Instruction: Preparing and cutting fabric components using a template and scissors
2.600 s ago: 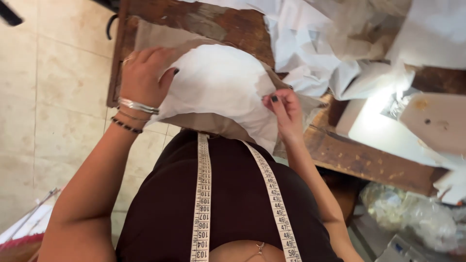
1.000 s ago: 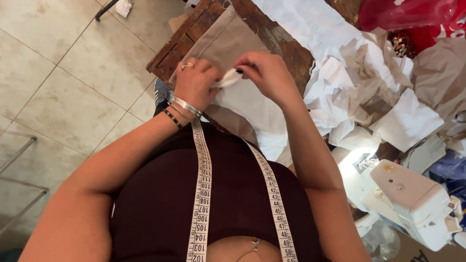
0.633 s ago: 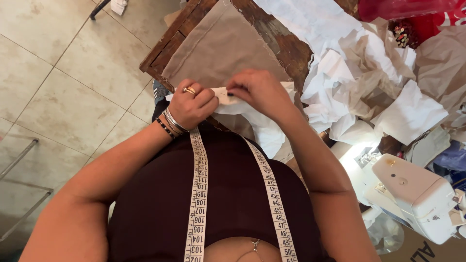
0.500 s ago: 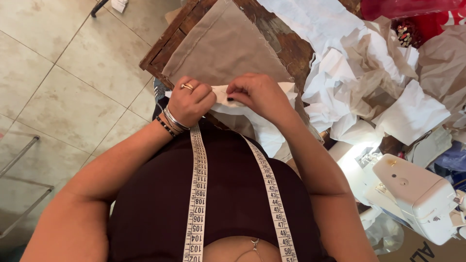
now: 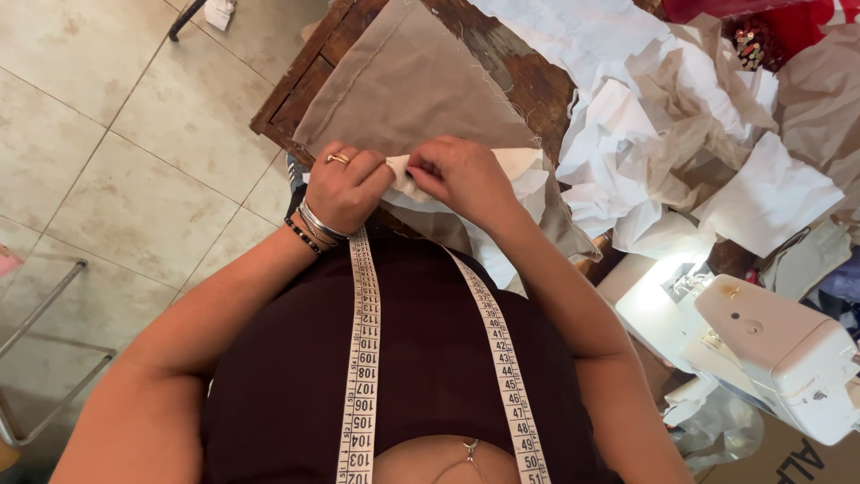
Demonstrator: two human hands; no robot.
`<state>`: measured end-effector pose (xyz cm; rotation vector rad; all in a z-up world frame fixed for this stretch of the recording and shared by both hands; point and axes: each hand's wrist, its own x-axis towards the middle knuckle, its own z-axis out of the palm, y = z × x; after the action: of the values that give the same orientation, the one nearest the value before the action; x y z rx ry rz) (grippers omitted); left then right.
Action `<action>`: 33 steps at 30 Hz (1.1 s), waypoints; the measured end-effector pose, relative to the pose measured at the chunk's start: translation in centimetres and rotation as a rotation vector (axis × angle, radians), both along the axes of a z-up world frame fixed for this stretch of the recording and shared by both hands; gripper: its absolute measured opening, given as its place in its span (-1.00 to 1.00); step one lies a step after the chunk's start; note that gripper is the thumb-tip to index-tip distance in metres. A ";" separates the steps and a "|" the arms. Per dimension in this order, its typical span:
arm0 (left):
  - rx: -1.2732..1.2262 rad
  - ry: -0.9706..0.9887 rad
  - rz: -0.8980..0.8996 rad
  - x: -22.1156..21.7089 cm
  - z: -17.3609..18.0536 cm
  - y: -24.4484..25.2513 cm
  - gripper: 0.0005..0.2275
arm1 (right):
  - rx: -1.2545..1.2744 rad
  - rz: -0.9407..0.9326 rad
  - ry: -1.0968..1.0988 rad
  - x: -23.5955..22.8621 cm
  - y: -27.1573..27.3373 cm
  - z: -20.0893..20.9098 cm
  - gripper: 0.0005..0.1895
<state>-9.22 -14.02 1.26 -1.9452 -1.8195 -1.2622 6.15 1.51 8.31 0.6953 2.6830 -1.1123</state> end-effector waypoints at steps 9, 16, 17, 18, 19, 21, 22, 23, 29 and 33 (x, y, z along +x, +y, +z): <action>-0.526 -0.721 -0.261 -2.7 4.5 0.1 -0.60 | -0.026 -0.056 0.167 0.8 -0.1 -1.1 -0.93; -0.664 -0.387 -0.213 -2.5 0.4 0.8 -0.84 | -0.028 -0.042 0.272 1.2 0.4 -0.7 -0.92; -0.678 -0.374 -0.211 -2.5 0.2 0.8 -0.86 | -0.019 -0.020 0.281 1.3 0.5 -0.8 -0.91; -0.676 -0.361 -0.224 -2.8 -0.2 0.9 -0.86 | -0.011 -0.035 0.289 1.4 0.5 -0.9 -0.91; -0.666 -0.323 -0.215 -2.9 -0.6 0.8 -0.87 | -0.010 -0.033 0.267 1.5 0.5 -0.9 -0.89; -0.654 -0.275 -0.214 -3.1 -0.9 0.8 -0.88 | -0.006 -0.041 0.252 1.5 0.6 -1.0 -0.88; -0.620 -0.229 -0.225 -3.2 -0.9 0.9 -0.89 | -0.018 -0.049 0.247 1.5 0.7 -1.0 -0.88; -0.589 -0.185 -0.237 -3.1 -0.9 0.8 -0.90 | -0.034 -0.059 0.239 1.5 0.6 -1.0 -0.88; -0.497 0.184 -0.171 -3.2 -1.4 1.5 -0.89 | -0.076 -0.073 0.218 1.3 1.5 -0.5 -0.87; -0.599 0.215 -0.119 -4.0 -1.0 1.6 -0.86 | 0.031 -0.090 0.149 1.9 3.2 -1.5 -0.89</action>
<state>-13.18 -12.41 0.26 -2.3952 -2.1559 -0.5227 8.08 4.73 6.84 0.7742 2.8246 -1.1906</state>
